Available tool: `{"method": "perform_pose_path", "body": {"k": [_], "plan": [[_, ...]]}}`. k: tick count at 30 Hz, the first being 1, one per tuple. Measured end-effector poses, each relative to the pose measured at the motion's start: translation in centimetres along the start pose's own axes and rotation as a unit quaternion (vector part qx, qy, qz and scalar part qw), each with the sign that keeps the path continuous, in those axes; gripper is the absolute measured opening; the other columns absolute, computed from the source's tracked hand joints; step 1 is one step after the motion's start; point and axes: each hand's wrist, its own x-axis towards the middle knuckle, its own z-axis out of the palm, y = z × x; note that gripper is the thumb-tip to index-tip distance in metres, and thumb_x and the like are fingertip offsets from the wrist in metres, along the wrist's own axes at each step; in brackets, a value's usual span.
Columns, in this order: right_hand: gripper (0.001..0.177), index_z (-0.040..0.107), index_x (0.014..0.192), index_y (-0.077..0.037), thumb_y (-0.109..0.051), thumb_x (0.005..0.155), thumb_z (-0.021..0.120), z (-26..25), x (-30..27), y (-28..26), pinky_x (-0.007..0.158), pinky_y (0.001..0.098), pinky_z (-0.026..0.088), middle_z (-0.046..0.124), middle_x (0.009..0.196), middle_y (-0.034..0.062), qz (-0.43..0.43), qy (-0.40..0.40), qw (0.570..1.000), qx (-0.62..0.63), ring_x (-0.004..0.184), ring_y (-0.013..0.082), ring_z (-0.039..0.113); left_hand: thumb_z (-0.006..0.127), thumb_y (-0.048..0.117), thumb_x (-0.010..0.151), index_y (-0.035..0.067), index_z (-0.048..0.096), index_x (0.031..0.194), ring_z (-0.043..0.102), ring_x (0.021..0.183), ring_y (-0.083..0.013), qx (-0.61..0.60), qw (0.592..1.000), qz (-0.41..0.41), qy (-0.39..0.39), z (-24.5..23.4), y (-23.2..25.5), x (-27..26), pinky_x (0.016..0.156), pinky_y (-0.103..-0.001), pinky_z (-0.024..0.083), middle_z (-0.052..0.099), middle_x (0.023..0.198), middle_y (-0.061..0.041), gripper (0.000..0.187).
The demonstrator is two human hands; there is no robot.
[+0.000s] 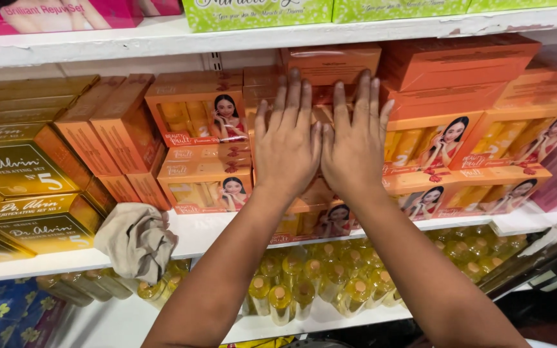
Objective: The person wipes the front of orange cosmetic boxes on a store shelf using a cloth. They repeatedly pick up individual boxes, wipe them, and place them back in their original positions to maintain the display.
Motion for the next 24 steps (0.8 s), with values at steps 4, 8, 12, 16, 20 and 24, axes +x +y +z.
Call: {"method": "perform_pose_path", "body": {"k": [4, 8, 12, 16, 20, 24], "plan": [[0.057, 0.043, 0.154, 0.006, -0.018, 0.104, 0.056, 0.4, 0.4, -0.4, 0.124, 0.0665, 0.009, 0.022, 0.162, 0.0377, -0.001, -0.001, 1.0, -0.01, 0.153, 0.0509, 0.022, 0.054, 0.03, 0.1, 0.002, 0.043, 0.155, 0.041, 0.147, -0.0294, 0.016, 1.0, 0.002, -0.02, 0.5, -0.6, 0.4, 0.123, -0.052, 0.026, 0.031, 0.167, -0.015, 0.063], [0.053, 0.044, 0.153, 0.006, -0.017, 0.106, 0.054, 1.1, 1.0, -0.6, 0.126, 0.0666, 0.013, 0.027, 0.159, 0.0377, -0.012, 0.01, 1.0, 0.014, 0.152, 0.0517, 0.027, 0.052, 0.033, 0.103, 0.001, 0.045, 0.152, 0.04, 0.145, -0.0324, 0.003, 0.999, -0.002, -0.041, 0.0, -1.0, 1.5, 0.121, -0.054, 0.026, 0.033, 0.164, -0.017, 0.058], [0.054, 0.044, 0.15, 0.009, -0.014, 0.101, 0.054, 1.6, 2.0, -0.5, 0.122, 0.0648, 0.02, 0.029, 0.155, 0.0424, -0.014, 0.007, 0.998, 0.062, 0.146, 0.0566, 0.028, 0.052, 0.031, 0.098, 0.006, 0.051, 0.145, 0.038, 0.149, -0.0315, 0.017, 0.997, 0.003, -0.077, -0.1, -1.6, 2.2, 0.117, -0.054, 0.031, 0.033, 0.164, -0.017, 0.054], [0.054, 0.047, 0.144, 0.01, -0.012, 0.096, 0.057, 1.9, 2.9, -0.3, 0.119, 0.0608, 0.023, 0.031, 0.153, 0.0453, -0.005, -0.001, 0.997, 0.074, 0.142, 0.0597, 0.029, 0.052, 0.031, 0.097, 0.012, 0.053, 0.144, 0.039, 0.145, -0.0327, -0.04, 0.994, -0.014, -0.105, -1.0, -1.8, 3.0, 0.112, -0.057, 0.032, 0.034, 0.163, -0.016, 0.051], [0.052, 0.049, 0.139, 0.011, -0.011, 0.092, 0.059, 2.0, 3.7, -0.4, 0.121, 0.0595, 0.025, 0.036, 0.15, 0.0436, 0.0, 0.002, 0.998, 0.055, 0.141, 0.0592, 0.031, 0.053, 0.031, 0.097, 0.011, 0.051, 0.147, 0.043, 0.143, -0.0323, -0.057, 0.994, -0.018, -0.089, -0.4, -2.4, 3.3, 0.114, -0.055, 0.033, 0.041, 0.16, -0.013, 0.055], [0.052, 0.049, 0.135, 0.013, -0.009, 0.089, 0.06, 1.4, 3.9, -1.1, 0.12, 0.0609, 0.024, 0.041, 0.142, 0.0422, 0.029, -0.012, 0.999, 0.043, 0.137, 0.0595, 0.033, 0.053, 0.029, 0.098, 0.009, 0.052, 0.147, 0.05, 0.136, -0.0355, -0.116, 0.989, -0.034, -0.084, -2.5, -2.5, 4.1, 0.114, -0.051, 0.035, 0.056, 0.144, -0.018, 0.053]]}}
